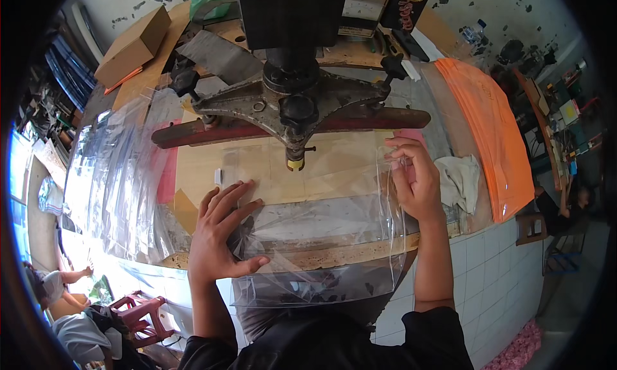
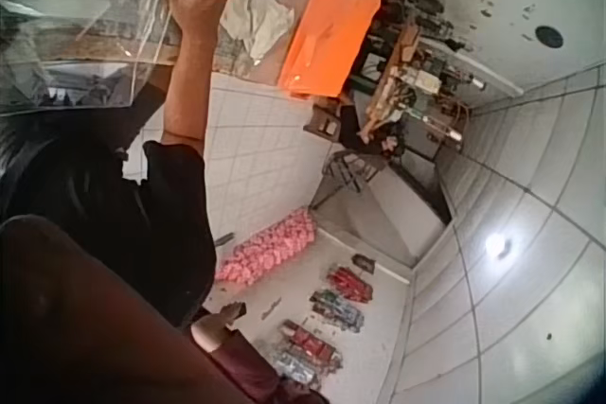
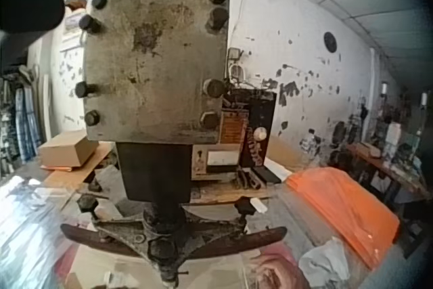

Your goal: The person aligns transparent plastic sheets on a work surface, seals the edges using a heat sealing press, and folds the plastic film by hand.

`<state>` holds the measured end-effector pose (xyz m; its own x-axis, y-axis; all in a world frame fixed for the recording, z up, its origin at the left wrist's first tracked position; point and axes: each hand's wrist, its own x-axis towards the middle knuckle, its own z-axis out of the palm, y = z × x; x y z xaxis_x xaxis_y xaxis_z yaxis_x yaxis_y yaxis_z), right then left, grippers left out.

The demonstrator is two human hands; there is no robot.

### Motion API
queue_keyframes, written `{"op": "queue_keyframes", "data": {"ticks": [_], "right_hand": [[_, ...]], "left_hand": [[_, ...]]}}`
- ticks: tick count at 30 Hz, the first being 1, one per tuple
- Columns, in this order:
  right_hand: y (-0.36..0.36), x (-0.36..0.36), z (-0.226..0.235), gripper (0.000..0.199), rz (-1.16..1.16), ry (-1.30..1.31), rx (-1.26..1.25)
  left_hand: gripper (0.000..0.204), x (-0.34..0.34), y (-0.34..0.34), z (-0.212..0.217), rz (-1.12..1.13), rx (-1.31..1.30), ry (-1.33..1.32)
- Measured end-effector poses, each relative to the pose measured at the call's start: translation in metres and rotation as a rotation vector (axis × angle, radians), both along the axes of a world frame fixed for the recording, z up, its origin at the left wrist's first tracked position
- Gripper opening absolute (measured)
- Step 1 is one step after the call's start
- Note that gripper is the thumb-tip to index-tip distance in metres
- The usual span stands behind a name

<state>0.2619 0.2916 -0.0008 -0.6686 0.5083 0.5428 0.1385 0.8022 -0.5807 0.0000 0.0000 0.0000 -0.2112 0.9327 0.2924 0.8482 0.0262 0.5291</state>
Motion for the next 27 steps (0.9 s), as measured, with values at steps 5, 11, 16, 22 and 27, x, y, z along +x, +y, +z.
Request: {"op": "queue_keyframes", "data": {"ticks": [5, 11, 16, 22, 27], "right_hand": [[0.002, -0.003, -0.001, 0.019, 0.084, 0.176, 0.118], [0.002, 0.007, 0.002, 0.012, 0.117, 0.243, 0.145], [0.001, 0.016, 0.002, 0.013, 0.148, 0.32, 0.165], [-0.041, 0.027, 0.01, 0.014, 0.101, 0.395, 0.22], [-0.067, 0.035, 0.014, 0.015, 0.101, 0.422, 0.28]], "left_hand": [[0.082, 0.0, -0.002, -0.002, -0.008, 0.074, 0.002], [0.083, 0.001, -0.011, 0.002, -0.029, 0.146, -0.013], [0.088, 0.006, -0.014, 0.0, 0.052, 0.271, -0.11], [0.073, 0.001, -0.022, -0.007, 0.019, 0.388, -0.237], [0.066, 0.004, -0.024, -0.005, 0.038, 0.383, -0.201]]}}
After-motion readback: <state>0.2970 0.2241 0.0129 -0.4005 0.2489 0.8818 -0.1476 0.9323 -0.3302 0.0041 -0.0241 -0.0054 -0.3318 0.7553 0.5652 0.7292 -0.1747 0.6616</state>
